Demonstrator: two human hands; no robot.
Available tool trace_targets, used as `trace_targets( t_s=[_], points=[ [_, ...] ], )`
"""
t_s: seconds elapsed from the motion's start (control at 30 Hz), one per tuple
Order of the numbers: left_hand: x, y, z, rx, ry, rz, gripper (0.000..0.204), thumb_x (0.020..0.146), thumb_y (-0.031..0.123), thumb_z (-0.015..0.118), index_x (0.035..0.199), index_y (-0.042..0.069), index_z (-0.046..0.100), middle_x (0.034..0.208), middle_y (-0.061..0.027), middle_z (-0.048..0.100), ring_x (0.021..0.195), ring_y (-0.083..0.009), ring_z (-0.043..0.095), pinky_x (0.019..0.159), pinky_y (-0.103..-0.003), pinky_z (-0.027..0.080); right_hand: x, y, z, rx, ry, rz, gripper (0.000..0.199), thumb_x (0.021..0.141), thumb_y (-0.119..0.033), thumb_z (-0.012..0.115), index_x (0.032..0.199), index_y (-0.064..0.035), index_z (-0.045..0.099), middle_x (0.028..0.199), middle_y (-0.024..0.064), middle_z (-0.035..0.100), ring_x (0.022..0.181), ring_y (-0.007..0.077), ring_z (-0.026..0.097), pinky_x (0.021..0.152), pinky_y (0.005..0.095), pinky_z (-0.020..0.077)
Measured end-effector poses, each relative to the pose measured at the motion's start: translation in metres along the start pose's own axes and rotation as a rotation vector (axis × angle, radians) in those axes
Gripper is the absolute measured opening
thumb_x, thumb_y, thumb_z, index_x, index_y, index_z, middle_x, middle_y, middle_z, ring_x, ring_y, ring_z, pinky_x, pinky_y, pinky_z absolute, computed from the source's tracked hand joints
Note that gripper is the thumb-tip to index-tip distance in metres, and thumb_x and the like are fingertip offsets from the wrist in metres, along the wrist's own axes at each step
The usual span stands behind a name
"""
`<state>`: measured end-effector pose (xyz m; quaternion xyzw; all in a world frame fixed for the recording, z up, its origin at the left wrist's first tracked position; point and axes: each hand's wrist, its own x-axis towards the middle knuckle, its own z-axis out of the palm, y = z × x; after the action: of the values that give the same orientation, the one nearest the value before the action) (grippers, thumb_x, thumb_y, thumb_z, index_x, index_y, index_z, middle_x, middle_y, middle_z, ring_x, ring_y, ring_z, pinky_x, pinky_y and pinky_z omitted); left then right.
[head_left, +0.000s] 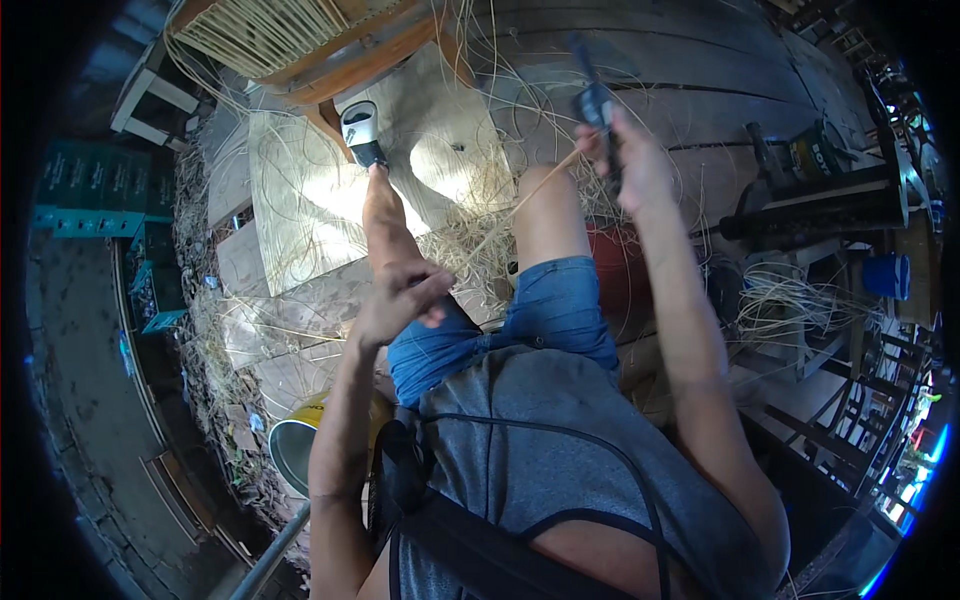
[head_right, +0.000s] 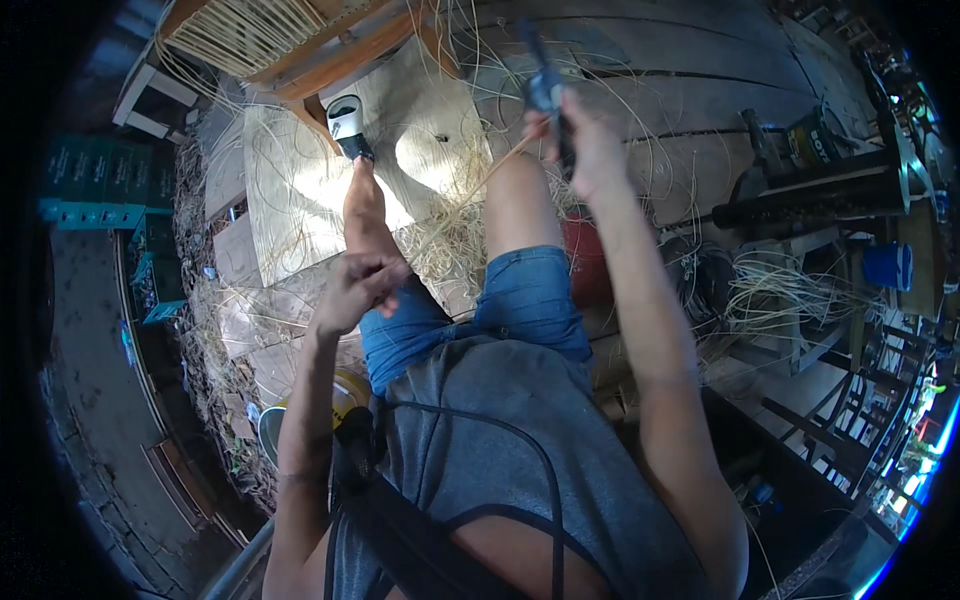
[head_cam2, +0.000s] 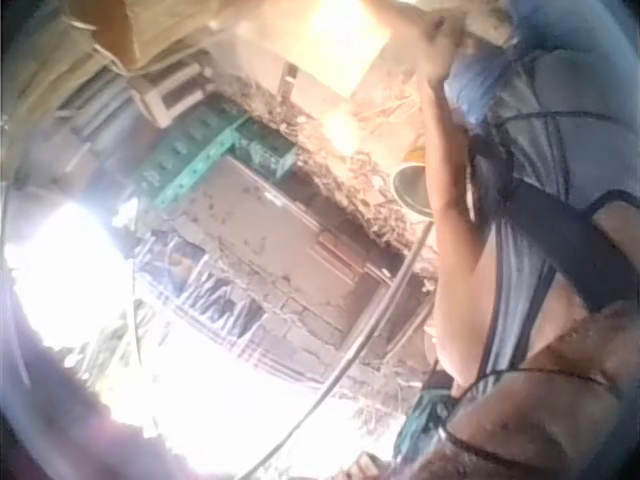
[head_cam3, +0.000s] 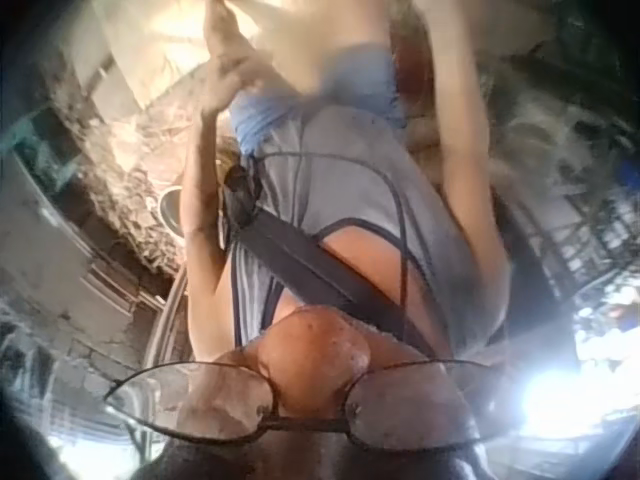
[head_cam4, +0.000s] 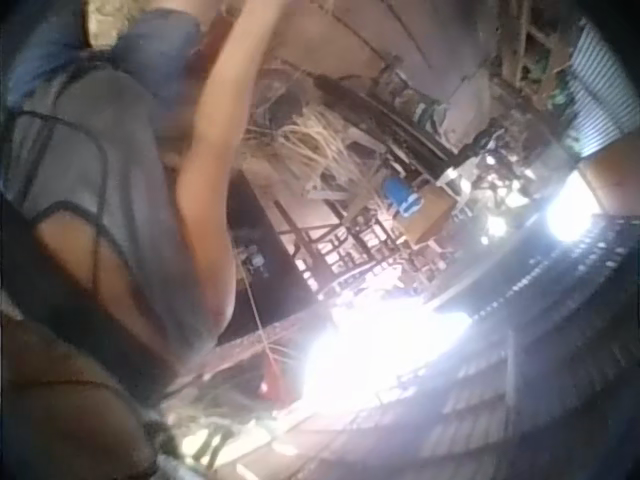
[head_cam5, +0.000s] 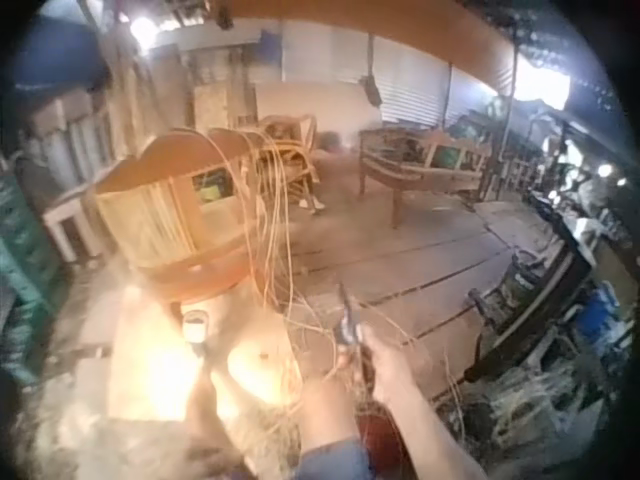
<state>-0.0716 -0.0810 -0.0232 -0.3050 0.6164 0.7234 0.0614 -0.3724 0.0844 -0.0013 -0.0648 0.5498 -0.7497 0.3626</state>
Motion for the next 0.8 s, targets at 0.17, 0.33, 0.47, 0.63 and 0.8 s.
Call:
trace_targets(
  t_s=[0.17, 0.33, 0.47, 0.63, 0.8],
  points=[
    [-0.044, -0.03, -0.044, 0.163, 0.111, -0.139, 0.023, 0.092, 0.021, 0.063, 0.097, -0.002, 0.067, 0.07, -0.0021, 0.062, 0.057, -0.0081, 0.06, 0.05, -0.022, 0.052, 0.04, -0.041, -0.033, -0.122, -0.011, -0.13, 0.033, 0.1, -0.027, 0.041, 0.116, -0.0021, 0.056, 0.095, 0.0119, 0.068, 0.078, 0.0141, 0.066, 0.049, 0.0211, 0.0418],
    [-0.073, -0.041, -0.07, 0.063, 0.149, -0.164, 0.022, 0.092, 0.021, 0.063, 0.098, 0.0, 0.067, 0.072, -0.0008, 0.062, 0.056, -0.006, 0.059, 0.051, -0.021, 0.051, 0.065, -0.057, -0.043, -0.134, -0.015, -0.168, 0.035, 0.101, -0.028, 0.04, 0.116, -0.0006, 0.056, 0.097, 0.0119, 0.068, 0.08, 0.014, 0.066, 0.05, 0.019, 0.0416],
    [-0.063, -0.039, -0.064, 0.035, 0.085, -0.098, 0.021, 0.093, 0.021, 0.061, 0.102, 0.002, 0.067, 0.075, 0.0002, 0.061, 0.055, -0.0055, 0.056, 0.05, -0.02, 0.049, 0.073, -0.067, -0.049, -0.173, -0.01, -0.18, 0.034, 0.1, -0.029, 0.042, 0.11, -0.0015, 0.058, 0.096, 0.0112, 0.068, 0.075, 0.0117, 0.066, 0.051, 0.0184, 0.0413],
    [-0.01, -0.04, -0.023, -0.477, -0.013, 0.017, 0.02, 0.094, 0.016, 0.059, 0.11, 0.005, 0.062, 0.078, 0.0007, 0.059, 0.056, -0.0056, 0.055, 0.049, -0.019, 0.047, 0.027, -0.036, -0.069, -0.435, -0.056, 0.025, 0.035, 0.097, -0.033, 0.047, 0.097, -0.0019, 0.062, 0.075, 0.0084, 0.067, 0.046, 0.0082, 0.054, 0.035, 0.0196, 0.0373],
    [0.022, -0.017, 0.029, -0.646, -0.044, 0.054, 0.02, 0.093, 0.012, 0.059, 0.113, 0.006, 0.061, 0.08, 0.0009, 0.06, 0.061, -0.006, 0.057, 0.05, -0.018, 0.048, -0.097, 0.061, -0.02, -0.813, -0.128, 0.153, 0.025, 0.094, -0.026, 0.055, 0.095, -0.0039, 0.065, 0.066, 0.0084, 0.064, 0.049, 0.0105, 0.058, 0.043, 0.0273, 0.0449]
  ],
)
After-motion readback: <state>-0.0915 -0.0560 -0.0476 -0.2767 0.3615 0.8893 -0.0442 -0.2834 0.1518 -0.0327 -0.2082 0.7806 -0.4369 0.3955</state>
